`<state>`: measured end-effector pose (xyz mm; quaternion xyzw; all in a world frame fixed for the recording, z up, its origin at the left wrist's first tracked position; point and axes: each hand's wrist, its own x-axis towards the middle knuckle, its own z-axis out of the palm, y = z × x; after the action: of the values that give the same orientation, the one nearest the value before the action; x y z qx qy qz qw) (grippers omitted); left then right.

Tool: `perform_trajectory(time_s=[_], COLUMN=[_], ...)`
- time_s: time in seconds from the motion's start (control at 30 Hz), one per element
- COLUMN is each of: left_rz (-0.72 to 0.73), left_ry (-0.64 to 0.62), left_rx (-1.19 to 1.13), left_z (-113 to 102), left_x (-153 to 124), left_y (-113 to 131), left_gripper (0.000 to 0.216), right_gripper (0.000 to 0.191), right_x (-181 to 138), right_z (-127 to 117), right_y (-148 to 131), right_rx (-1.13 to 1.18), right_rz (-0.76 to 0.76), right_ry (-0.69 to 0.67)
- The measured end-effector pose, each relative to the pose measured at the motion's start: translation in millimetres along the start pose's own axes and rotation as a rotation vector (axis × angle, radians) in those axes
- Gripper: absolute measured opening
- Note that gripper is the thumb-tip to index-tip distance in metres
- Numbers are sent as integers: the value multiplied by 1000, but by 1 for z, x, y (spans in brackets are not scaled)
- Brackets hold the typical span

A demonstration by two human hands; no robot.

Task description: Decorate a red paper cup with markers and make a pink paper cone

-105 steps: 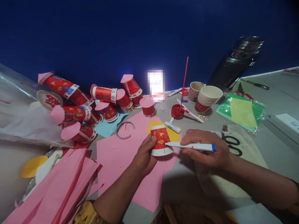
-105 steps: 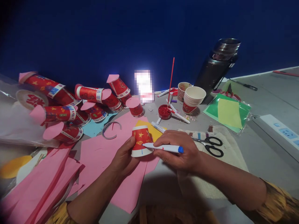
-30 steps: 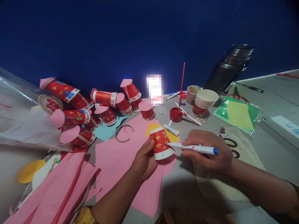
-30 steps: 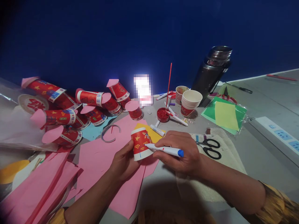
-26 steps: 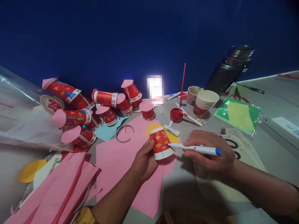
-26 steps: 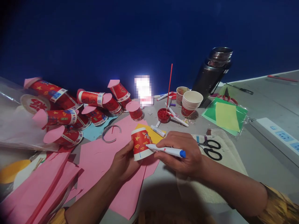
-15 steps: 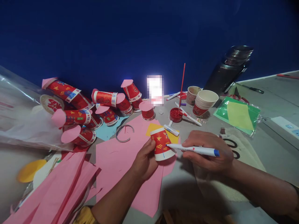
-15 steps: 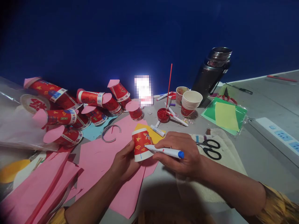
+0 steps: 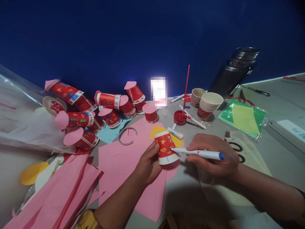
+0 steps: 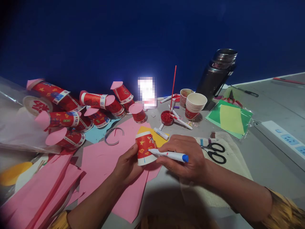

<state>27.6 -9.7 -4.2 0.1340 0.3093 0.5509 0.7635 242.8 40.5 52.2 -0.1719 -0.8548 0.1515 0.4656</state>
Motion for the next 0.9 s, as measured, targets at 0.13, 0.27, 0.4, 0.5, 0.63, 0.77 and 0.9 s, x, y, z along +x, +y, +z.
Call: perform_trajectory(time_s=[0.13,0.27,0.4,0.5,0.63,0.77,0.9], left_rz=[3,-12,0,1,-18,-17,-13], left_ry=[16,31,23,36,36,35,73], left_rx=[-16,-28,-29,-45,-47,-40,-46], left_z=[-1,-2,-3,-4,-5,-3,0], left_x=[0,0,0,1,0,0,0], left_y=[0,0,-1,-2,-1,0,0], left_gripper=[55,53,60,60,57,54,45], right_gripper=[5,4,7,6,3,1,1], right_x=[1,2,2,2,4,4,3], right_z=[0,-1,-1,-2,-3,-3,-2], right_y=[-2,-3,-3,-3,-3,-4,-4], right_rx=[4,-1,-7,6,31,51,28], right_rz=[22,22,33,27,27,29,35], right_ry=[10,32,29,22,-26,12,24])
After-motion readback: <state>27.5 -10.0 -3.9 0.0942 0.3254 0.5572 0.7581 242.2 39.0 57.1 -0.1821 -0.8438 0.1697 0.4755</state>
